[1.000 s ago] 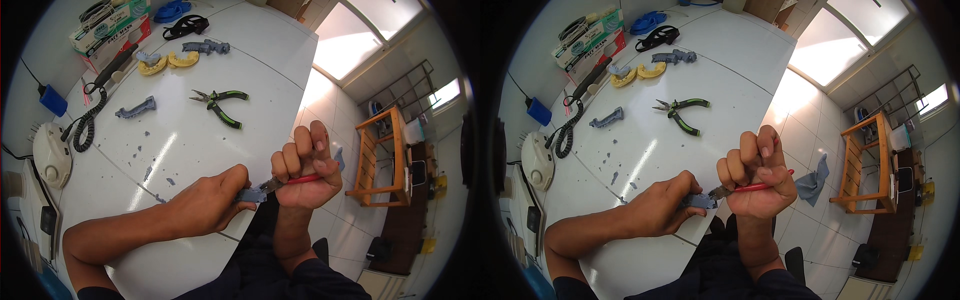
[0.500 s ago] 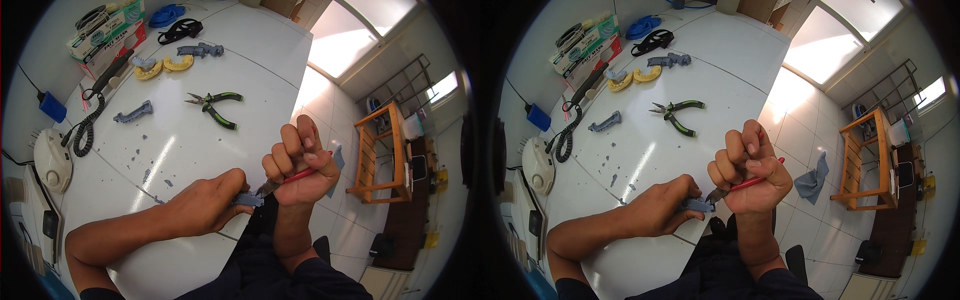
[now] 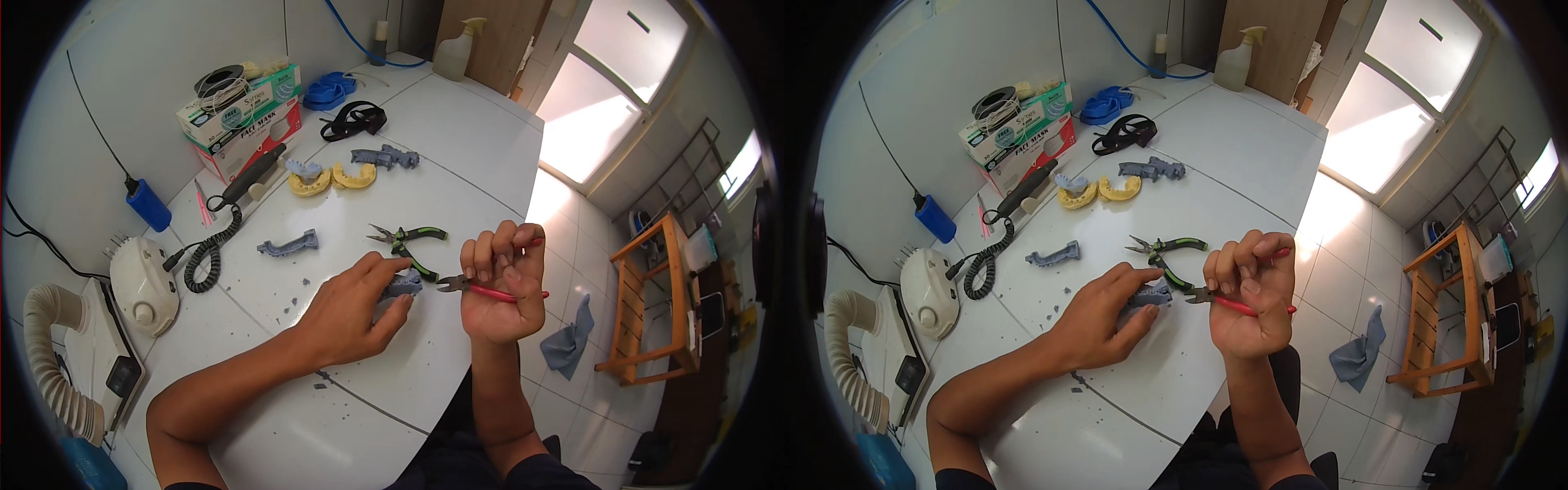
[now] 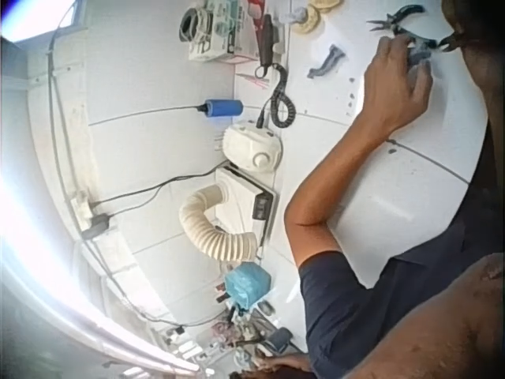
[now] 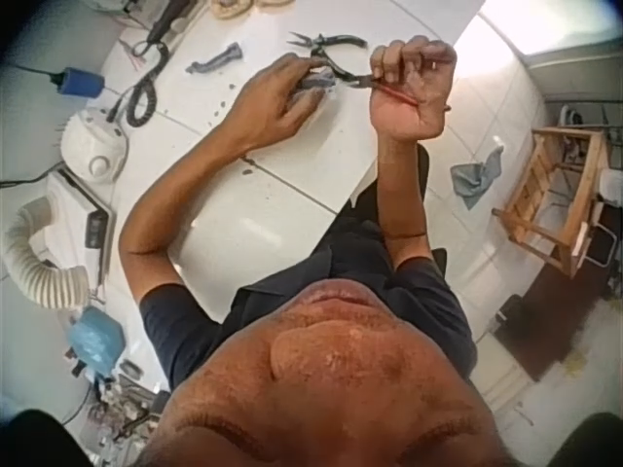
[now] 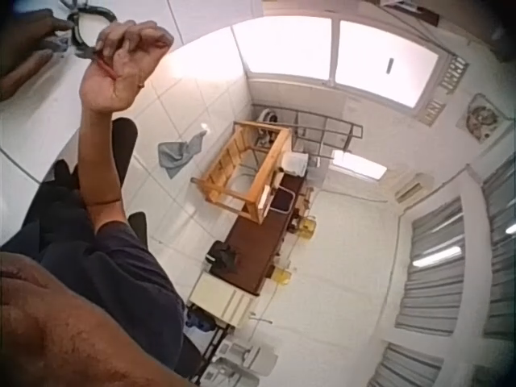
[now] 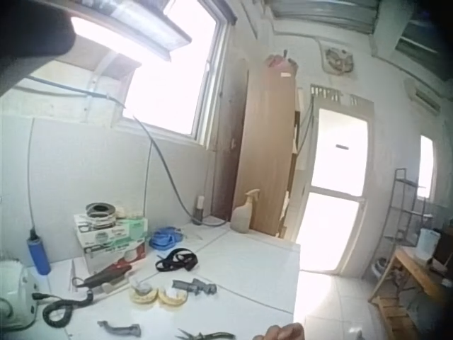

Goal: Trimming excess material from a resin dental prosthesis model using pliers on a laboratory workbench.

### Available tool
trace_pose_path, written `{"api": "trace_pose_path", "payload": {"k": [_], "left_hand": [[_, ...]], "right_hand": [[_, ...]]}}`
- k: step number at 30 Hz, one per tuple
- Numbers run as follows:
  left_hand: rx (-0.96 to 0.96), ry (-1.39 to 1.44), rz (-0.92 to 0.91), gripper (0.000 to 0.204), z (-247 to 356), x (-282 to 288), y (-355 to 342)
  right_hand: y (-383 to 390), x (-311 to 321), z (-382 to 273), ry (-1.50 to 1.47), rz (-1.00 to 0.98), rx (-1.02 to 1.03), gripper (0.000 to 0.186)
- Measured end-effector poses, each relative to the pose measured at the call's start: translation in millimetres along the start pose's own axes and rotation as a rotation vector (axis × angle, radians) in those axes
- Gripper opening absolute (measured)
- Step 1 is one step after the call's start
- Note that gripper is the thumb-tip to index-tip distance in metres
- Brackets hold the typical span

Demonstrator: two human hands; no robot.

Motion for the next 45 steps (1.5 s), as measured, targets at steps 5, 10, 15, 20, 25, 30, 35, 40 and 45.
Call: {"api": "trace_pose_path", "payload": {"k": [5, 10, 15, 20, 25, 30, 35, 40, 45], "left_hand": [[0.011, -0.132, 0.048, 0.049, 14.7, -0.8, -0.7], [-0.025, 0.04, 0.113, 0.043, 3.9, 1.6, -3.9], [-0.037, 0.237, 0.113, 0.037, 1.4, -3.6, -4.2], [-0.015, 0.269, 0.04, 0.037, 3.7, -7.1, -2.4], [-0.011, 0.298, 0.017, 0.037, 1.5, -9.7, -2.9], [0.04, 0.33, -0.029, 0.037, 7.2, -11.2, -1.3], [0.036, 0.37, -0.064, 0.038, 6.1, -16.9, 0.7], [0.063, 0.339, -0.113, 0.038, 5.8, -16.9, 2.6], [0.121, 0.342, -0.13, 0.041, 3.7, -22.9, 6.5]], "right_hand": [[6.3, -6.0, 5.7, 0.053, -0.045, 0.021, 0.049], [6.9, 1.2, 7.0, -0.036, 0.084, -0.006, 0.05], [9.1, 2.9, 5.7, -0.187, 0.14, -0.019, 0.055], [7.6, 2.5, 1.6, -0.158, 0.127, 0.03, 0.066], [8.9, -1.4, -1.1, -0.111, 0.095, 0.064, 0.072], [9.9, -4.6, -2.9, -0.118, 0.07, 0.067, 0.071], [15.6, -9.3, -7.7, -0.151, 0.002, 0.095, 0.07], [16.9, -17.2, -11.8, -0.097, -0.03, 0.051, 0.067], [16.3, -18.4, -4.8, -0.194, 0.077, -0.093, 0.059]]}}
Point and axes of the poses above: each hand's wrist, its own y-axis away from the middle knuckle, its own x-axis out of the back of the hand, z = x × y, the point moved 4 cm from there along -y, towards the middle knuckle, and after that the axes turned 15 degrees about y, right-handed, at the moved point
